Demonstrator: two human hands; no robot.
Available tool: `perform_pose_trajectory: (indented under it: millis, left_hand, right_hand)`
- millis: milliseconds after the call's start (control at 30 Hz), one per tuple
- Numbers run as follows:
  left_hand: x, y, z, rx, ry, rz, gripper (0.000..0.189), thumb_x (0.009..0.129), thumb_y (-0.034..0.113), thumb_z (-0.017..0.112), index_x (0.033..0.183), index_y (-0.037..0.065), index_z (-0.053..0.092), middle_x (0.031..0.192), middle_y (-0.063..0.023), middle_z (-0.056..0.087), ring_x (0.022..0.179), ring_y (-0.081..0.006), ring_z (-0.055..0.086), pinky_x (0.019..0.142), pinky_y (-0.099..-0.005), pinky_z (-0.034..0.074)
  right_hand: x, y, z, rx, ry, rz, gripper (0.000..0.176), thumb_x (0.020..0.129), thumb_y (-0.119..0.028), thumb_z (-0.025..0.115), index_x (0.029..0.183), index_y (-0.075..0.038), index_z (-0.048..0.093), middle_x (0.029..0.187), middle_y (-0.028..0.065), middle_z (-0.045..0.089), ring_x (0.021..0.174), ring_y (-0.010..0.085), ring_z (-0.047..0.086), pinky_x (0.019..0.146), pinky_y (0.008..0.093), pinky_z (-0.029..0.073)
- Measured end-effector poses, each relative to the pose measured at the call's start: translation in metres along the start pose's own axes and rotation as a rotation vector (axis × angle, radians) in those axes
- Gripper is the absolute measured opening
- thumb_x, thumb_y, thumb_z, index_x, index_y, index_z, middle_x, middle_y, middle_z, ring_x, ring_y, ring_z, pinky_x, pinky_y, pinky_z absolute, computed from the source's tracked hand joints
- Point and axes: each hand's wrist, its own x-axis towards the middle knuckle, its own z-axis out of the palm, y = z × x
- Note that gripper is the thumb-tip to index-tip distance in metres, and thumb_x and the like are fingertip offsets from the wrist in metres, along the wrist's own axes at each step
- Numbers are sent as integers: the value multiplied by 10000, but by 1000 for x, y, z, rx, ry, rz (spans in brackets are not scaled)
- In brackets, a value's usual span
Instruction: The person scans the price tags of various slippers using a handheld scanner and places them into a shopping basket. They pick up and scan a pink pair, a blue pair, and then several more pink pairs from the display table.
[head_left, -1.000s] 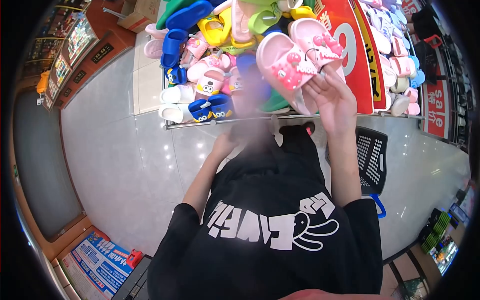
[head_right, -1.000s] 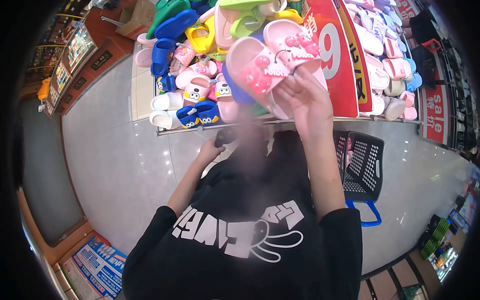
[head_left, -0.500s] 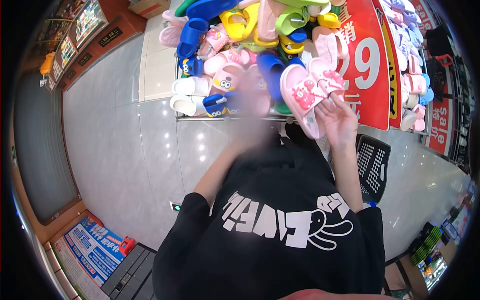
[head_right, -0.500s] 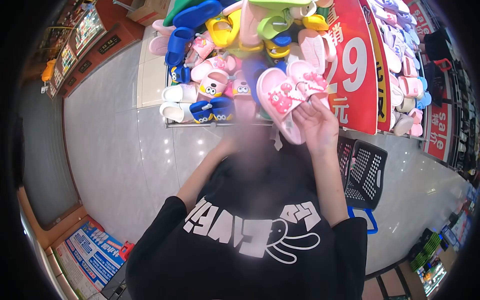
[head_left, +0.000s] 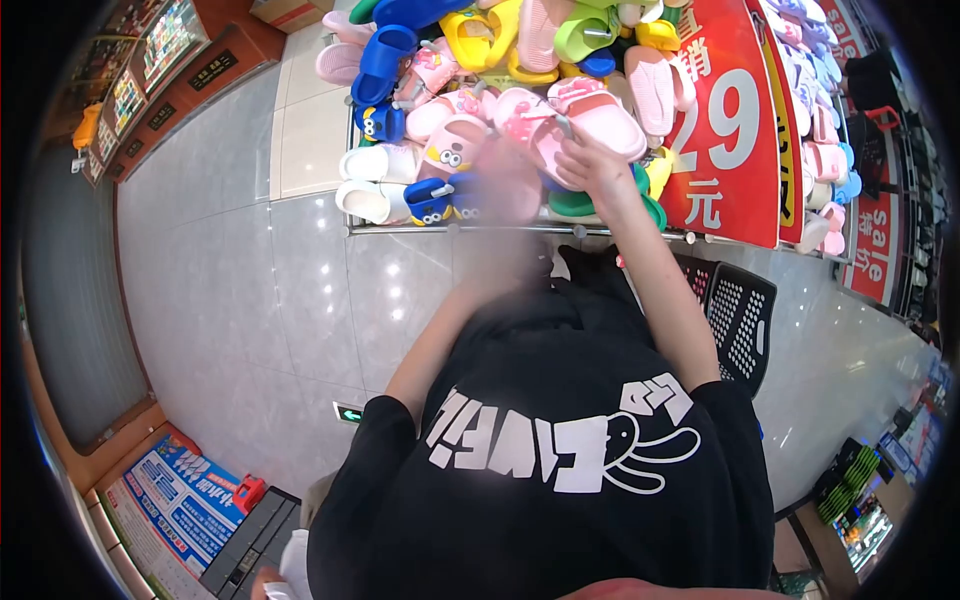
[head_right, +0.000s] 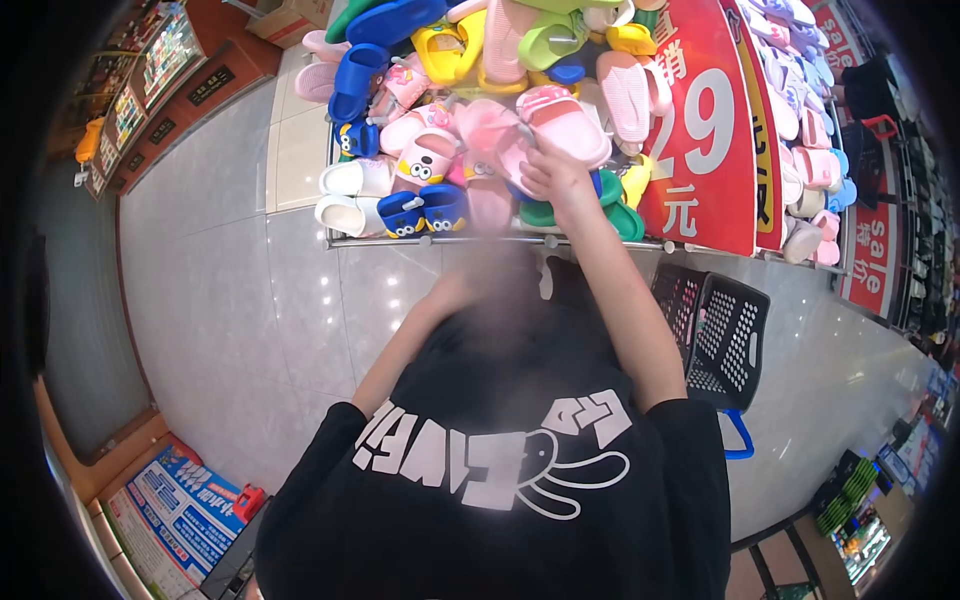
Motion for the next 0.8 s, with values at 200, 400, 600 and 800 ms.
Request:
perform_pose_trajectory:
  millis: [200,400,600,800]
  left_hand:
    - [-28,3,-20,-147,34,-301,538,761,234,697,1267,94,580,1064,-218,665,962,-369,642,851,-413,501]
    - [-41,-17,-9,-109,72,-280,482,761,205,710,1200,34,610,924,-201,693,846,-346,670,785,-401,516]
    - [-31,-10,-13,-290,173,-301,387,759,162,717,1102,-1,648,821,-142,702,713,-217,681,669,-338,521]
    - [-19,-9,-19,-255,137,-236,417,770,135,710,1150,-15,627,860,-147,706,735,-223,678,702,-336,519]
  right_hand:
    - [-25,7,-12,-393,-11,-4,398,899,-127,598,1240,72,549,1071,152,673,980,239,673,889,336,531]
    - [-13,5,-22,-786,96,-184,328,904,-160,562,1140,66,592,974,164,700,845,261,699,757,338,559]
    - [17,15,1,-1874,214,-625,293,863,-177,580,992,86,600,889,245,627,796,377,661,689,430,547]
    - [21,9,21,-1946,292,-600,386,862,-325,599,811,50,672,850,223,633,721,365,664,667,430,550]
